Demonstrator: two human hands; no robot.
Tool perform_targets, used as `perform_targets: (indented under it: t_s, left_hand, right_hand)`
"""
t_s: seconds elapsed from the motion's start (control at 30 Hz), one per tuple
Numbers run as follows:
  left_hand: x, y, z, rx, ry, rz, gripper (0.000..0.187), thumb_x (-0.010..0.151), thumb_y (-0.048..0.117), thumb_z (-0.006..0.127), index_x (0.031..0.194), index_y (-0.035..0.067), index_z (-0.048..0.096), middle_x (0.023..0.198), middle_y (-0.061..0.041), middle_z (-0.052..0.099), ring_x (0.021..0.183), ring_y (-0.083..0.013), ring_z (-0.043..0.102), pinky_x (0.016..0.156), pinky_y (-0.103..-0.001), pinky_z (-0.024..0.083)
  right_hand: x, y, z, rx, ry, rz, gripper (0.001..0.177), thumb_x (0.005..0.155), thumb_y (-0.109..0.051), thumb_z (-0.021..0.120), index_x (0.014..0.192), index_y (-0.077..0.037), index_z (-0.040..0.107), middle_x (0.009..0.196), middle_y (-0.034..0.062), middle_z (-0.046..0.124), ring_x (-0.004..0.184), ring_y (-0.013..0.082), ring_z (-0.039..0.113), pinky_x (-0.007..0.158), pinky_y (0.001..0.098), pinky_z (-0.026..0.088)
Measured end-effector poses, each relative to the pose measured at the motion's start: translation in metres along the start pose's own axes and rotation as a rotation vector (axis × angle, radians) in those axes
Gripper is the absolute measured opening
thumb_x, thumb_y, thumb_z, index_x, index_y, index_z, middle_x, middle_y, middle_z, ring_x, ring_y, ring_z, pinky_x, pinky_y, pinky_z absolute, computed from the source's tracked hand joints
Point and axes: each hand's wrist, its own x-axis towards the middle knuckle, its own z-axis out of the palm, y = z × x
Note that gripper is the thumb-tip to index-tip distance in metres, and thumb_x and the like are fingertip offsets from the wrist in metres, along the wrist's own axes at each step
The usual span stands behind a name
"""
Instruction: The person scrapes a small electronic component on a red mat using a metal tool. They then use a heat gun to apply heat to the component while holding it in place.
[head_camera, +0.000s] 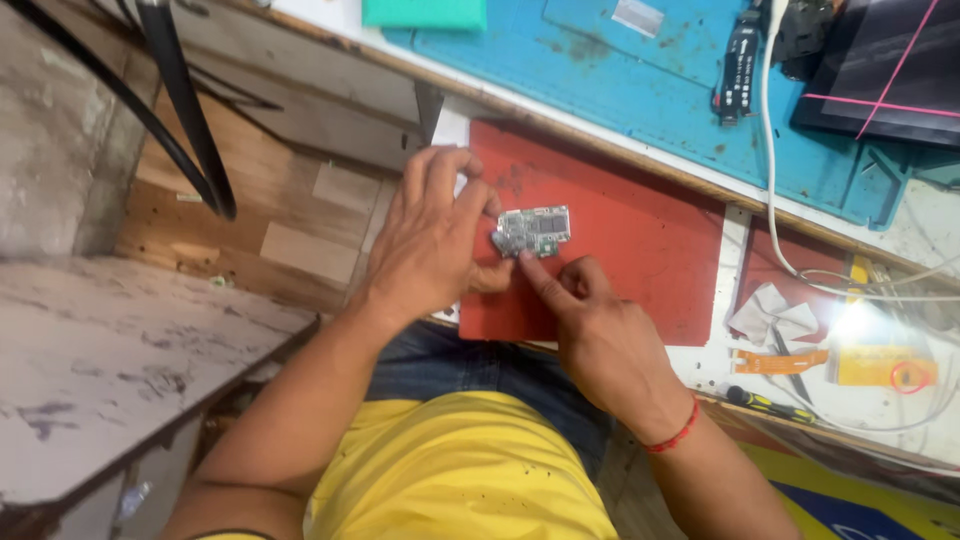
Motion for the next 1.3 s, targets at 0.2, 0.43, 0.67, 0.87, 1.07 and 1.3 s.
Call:
perform_targets:
  t_s: [0.2, 0.43, 0.67, 0.87, 1.07, 1.3]
  left_hand:
    - [-0.002, -0.002, 0.003, 0.0, 0.033, 0.006, 0.056, 0.059, 0.028, 0.093, 0.102, 0.01, 0.062, 0.128, -0.012, 0.048, 0.129, -0.0368, 0.041, 0.102, -0.05, 0.043]
    - [0.002, 0.003, 0.001, 0.009, 0.052, 0.013, 0.053, 0.058, 0.027, 0.093, 0.098, 0.01, 0.063, 0.125, -0.011, 0.049, 0.128, -0.0367, 0.042, 0.101, -0.05, 0.044]
    - [0.004, 0.0, -0.002, -0.016, 0.049, 0.029, 0.055, 0.053, 0.028, 0.093, 0.097, 0.008, 0.065, 0.126, -0.012, 0.051, 0.128, -0.0376, 0.042, 0.102, -0.051, 0.043]
    - [-0.005, -0.005, 0.006, -0.004, 0.078, 0.071, 0.049, 0.062, 0.03, 0.091, 0.097, 0.008, 0.065, 0.128, -0.013, 0.051, 0.13, -0.0383, 0.042, 0.105, -0.053, 0.042]
    - [-0.005, -0.008, 0.006, -0.017, 0.14, 0.127, 0.048, 0.067, 0.03, 0.089, 0.102, 0.004, 0.067, 0.13, -0.015, 0.053, 0.13, -0.0372, 0.045, 0.107, -0.052, 0.043]
    - [-0.007, -0.01, 0.004, -0.058, 0.135, 0.154, 0.048, 0.069, 0.027, 0.089, 0.105, 0.003, 0.068, 0.129, -0.013, 0.055, 0.128, -0.0354, 0.049, 0.107, -0.05, 0.043]
  right_hand:
    - [0.0, 0.01, 0.0, -0.022, 0.075, -0.019, 0.066, 0.083, 0.004, 0.05, 0.146, -0.017, 0.056, 0.112, 0.0187, 0.063, 0.066, 0.0396, 0.067, 0.06, 0.0498, 0.056]
    - [-0.008, 0.017, -0.008, 0.181, 0.035, 0.028, 0.063, 0.087, 0.003, 0.051, 0.147, -0.017, 0.056, 0.107, 0.0163, 0.062, 0.074, 0.0379, 0.068, 0.065, 0.048, 0.056]
    - [-0.018, -0.003, -0.004, 0.364, 0.107, 0.09, 0.057, 0.089, 0.003, 0.056, 0.142, -0.017, 0.062, 0.101, 0.0141, 0.06, 0.069, 0.0359, 0.062, 0.058, 0.0464, 0.052]
    - [-0.012, 0.004, 0.01, -0.004, 0.251, 0.135, 0.061, 0.086, 0.004, 0.056, 0.141, -0.021, 0.063, 0.105, 0.0126, 0.063, 0.071, 0.0337, 0.067, 0.058, 0.0456, 0.055]
    - [-0.005, -0.001, 0.007, -0.07, 0.257, 0.213, 0.06, 0.087, 0.003, 0.056, 0.141, -0.023, 0.062, 0.108, 0.0119, 0.064, 0.071, 0.0351, 0.067, 0.056, 0.0462, 0.054]
    - [-0.004, -0.003, 0.005, -0.096, 0.265, 0.256, 0.063, 0.087, 0.006, 0.056, 0.143, -0.022, 0.062, 0.113, 0.0136, 0.064, 0.074, 0.0381, 0.066, 0.062, 0.0482, 0.054]
